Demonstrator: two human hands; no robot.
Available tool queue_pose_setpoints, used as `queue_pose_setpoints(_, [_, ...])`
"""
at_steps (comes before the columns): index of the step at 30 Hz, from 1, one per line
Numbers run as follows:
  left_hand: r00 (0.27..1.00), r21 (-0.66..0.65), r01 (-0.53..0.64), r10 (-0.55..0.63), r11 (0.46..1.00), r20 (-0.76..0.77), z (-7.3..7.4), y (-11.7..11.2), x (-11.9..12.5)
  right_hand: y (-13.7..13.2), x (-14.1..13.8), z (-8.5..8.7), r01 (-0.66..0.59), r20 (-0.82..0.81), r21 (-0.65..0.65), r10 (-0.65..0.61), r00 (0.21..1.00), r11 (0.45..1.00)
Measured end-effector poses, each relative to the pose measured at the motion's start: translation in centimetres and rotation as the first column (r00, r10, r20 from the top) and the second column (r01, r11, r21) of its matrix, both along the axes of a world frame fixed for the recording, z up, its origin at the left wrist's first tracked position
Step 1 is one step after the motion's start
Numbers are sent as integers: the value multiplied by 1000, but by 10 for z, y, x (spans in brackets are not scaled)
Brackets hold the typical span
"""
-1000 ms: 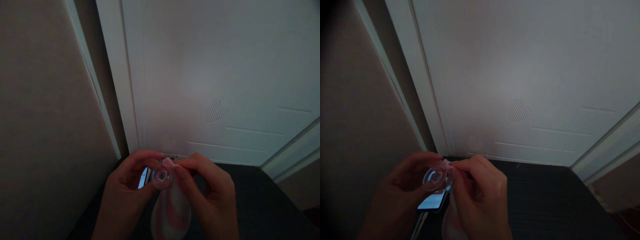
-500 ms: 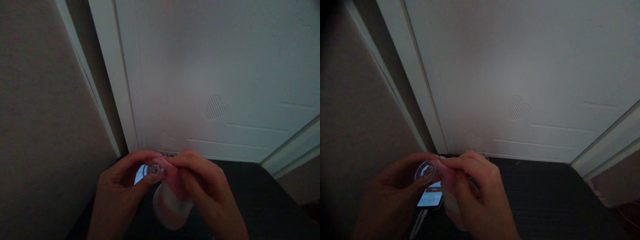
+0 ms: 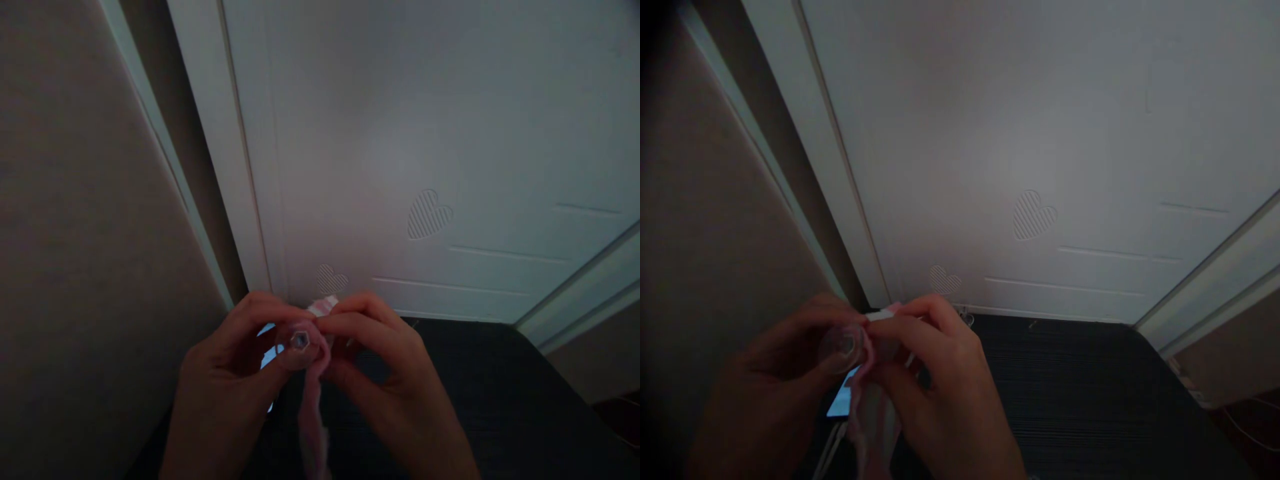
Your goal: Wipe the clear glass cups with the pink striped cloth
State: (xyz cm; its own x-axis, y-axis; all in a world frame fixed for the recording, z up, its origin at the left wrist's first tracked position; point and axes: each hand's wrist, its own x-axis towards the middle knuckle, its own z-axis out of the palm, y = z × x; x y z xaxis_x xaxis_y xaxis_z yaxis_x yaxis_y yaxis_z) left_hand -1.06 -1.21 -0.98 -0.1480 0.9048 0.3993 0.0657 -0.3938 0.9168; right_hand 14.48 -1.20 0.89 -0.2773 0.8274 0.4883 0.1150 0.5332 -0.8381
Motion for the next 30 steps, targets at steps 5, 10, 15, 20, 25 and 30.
queue_pose_setpoints(5, [999, -52, 16, -14, 999, 38, 3, -1, 1, -1, -4, 0, 20, 17, 35, -21, 1000, 999])
queue_pose_setpoints(10, [999, -61, -8, 10, 998, 31, 3, -3, 2, -1, -4, -2, 92, 86, 105, -101, 991, 990])
queue_pose_setpoints(15, [998, -15, -56, 56, 998, -37, 3, -6, 1, -3, -5, -3, 135, 118, 144, -153, 981, 980])
queue_pose_setpoints(20, [992, -1, -51, 51, 999, -116, 0, -8, 0, -7, -1, 0, 123, 176, 143, -147, 973, 982])
queue_pose_setpoints(25, [991, 57, -92, 97, 994, -92, -3, -8, 2, -7, 2, 2, 141, 208, 139, -168, 964, 980])
queue_pose_setpoints(30, [995, 38, -93, 95, 995, -31, -3, -12, 2, -5, 6, 3, 86, 248, 185, -131, 960, 979])
